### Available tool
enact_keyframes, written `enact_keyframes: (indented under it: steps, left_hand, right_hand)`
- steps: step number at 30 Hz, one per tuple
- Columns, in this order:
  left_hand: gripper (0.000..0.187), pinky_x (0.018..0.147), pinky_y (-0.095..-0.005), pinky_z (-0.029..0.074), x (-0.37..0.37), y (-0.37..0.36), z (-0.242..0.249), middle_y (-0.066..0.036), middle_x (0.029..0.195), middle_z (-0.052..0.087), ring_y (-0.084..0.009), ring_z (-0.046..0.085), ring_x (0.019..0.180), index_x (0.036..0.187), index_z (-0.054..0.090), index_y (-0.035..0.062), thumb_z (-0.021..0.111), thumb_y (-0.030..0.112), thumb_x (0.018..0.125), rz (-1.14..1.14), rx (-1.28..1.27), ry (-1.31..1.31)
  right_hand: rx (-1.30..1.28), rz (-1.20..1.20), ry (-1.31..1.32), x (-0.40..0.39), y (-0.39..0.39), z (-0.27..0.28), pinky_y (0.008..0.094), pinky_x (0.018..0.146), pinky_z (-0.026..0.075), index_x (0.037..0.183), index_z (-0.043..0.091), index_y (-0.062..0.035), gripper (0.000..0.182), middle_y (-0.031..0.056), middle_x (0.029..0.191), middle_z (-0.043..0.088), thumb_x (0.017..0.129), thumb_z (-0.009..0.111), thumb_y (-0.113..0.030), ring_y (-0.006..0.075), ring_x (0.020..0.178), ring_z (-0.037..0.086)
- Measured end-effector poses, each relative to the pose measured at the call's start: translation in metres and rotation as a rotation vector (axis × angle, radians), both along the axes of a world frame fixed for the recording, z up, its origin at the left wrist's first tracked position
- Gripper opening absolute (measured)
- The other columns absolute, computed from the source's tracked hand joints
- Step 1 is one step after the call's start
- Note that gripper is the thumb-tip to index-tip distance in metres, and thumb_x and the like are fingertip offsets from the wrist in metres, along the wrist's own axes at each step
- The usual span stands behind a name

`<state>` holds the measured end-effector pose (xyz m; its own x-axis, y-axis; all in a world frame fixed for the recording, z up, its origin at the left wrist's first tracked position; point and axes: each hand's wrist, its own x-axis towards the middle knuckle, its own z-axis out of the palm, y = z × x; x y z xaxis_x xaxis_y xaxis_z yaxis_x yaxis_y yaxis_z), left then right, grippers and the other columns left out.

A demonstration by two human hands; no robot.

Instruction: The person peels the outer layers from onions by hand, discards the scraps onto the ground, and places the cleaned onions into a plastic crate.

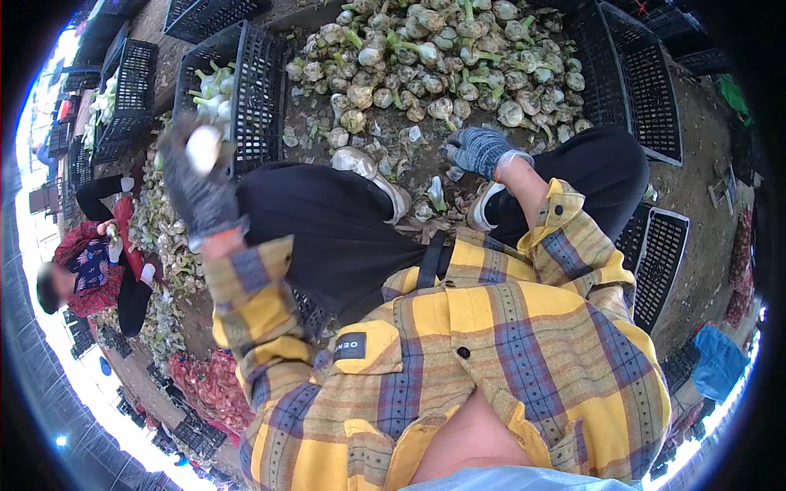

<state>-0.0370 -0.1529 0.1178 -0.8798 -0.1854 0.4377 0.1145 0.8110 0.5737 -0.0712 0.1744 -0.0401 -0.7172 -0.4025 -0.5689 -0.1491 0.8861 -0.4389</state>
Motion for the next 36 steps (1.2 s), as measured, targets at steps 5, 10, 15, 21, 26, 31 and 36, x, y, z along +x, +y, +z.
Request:
enact_keyframes:
  steps: [5, 10, 15, 21, 26, 31, 36]
  left_hand:
    - [0.039, 0.05, -0.0241, 0.046, 0.087, -0.14, -0.079, -0.006, 0.077, 0.058, -0.0133, 0.055, 0.061, 0.092, 0.059, 0.0078, 0.049, 0.044, 0.082, 0.808, 0.773, -0.296]
    - [0.057, 0.09, -0.0338, 0.036, 0.141, -0.195, -0.106, -0.02, 0.114, 0.05, -0.0274, 0.047, 0.107, 0.117, 0.045, -0.004, 0.056, 0.038, 0.08, 0.894, -0.013, -0.579]
    - [0.031, 0.092, -0.0295, 0.037, 0.051, -0.107, -0.045, -0.013, 0.124, 0.042, -0.0216, 0.045, 0.109, 0.117, 0.045, -0.0027, 0.045, 0.008, 0.088, 0.265, 0.132, 0.029]
    - [0.027, 0.085, -0.0315, 0.042, -0.051, 0.038, -0.078, -0.008, 0.11, 0.049, -0.0188, 0.047, 0.103, 0.11, 0.05, 0.0036, 0.05, 0.015, 0.086, -0.027, 1.1, -0.072]
    - [0.035, 0.084, -0.0314, 0.042, -0.06, 0.09, -0.101, -0.005, 0.111, 0.05, -0.0142, 0.048, 0.102, 0.119, 0.046, 0.0056, 0.05, 0.021, 0.087, 0.049, 1.254, -0.521]
    - [0.035, 0.086, -0.0285, 0.041, -0.066, 0.089, -0.102, -0.005, 0.114, 0.05, -0.0129, 0.049, 0.101, 0.119, 0.047, 0.0039, 0.049, 0.021, 0.088, 0.002, 1.045, -0.566]
    - [0.038, 0.095, -0.0289, 0.033, -0.064, 0.1, -0.098, -0.013, 0.118, 0.048, -0.0184, 0.045, 0.109, 0.117, 0.046, -0.0023, 0.051, 0.021, 0.087, -0.076, 0.987, -0.58]
  right_hand:
    - [-0.078, -0.04, 0.046, -0.016, -0.005, -0.01, 0.0409, 0.081, 0.043, 0.1, 0.058, -0.0003, 0.046, 0.0225, 0.097, 0.058, 0.081, 0.046, -0.04, 0.0362, 0.092, 0.055]
    - [0.004, -0.082, 0.075, -0.056, -0.011, -0.03, 0.0386, 0.089, 0.039, 0.107, 0.054, -0.0037, 0.05, 0.0194, 0.112, 0.053, 0.079, 0.047, -0.044, 0.0327, 0.104, 0.05]
    - [0.117, -0.039, 0.141, -0.106, -0.026, -0.039, 0.0361, 0.098, 0.031, 0.124, 0.042, -0.0081, 0.054, 0.0209, 0.127, 0.04, 0.08, 0.045, -0.04, 0.0322, 0.116, 0.04]
    - [0.23, -0.029, 0.357, -0.159, -0.057, -0.074, 0.0405, 0.099, 0.029, 0.129, 0.033, -0.0089, 0.056, 0.0161, 0.135, 0.03, 0.08, 0.05, -0.028, 0.0339, 0.121, 0.034]
    - [0.213, -0.139, 0.419, -0.192, -0.074, -0.118, 0.043, 0.095, 0.034, 0.12, 0.044, -0.0077, 0.048, 0.0139, 0.132, 0.034, 0.078, 0.053, -0.028, 0.0341, 0.117, 0.038]
    - [0.298, -0.195, 0.445, -0.185, -0.056, -0.118, 0.0424, 0.088, 0.039, 0.105, 0.056, -0.0071, 0.038, 0.0167, 0.116, 0.049, 0.075, 0.056, -0.03, 0.0326, 0.106, 0.047]
    - [0.072, -0.289, 0.186, -0.177, -0.043, -0.069, 0.039, 0.089, 0.04, 0.11, 0.055, -0.0037, 0.054, 0.0188, 0.115, 0.051, 0.075, 0.055, -0.045, 0.0318, 0.105, 0.05]
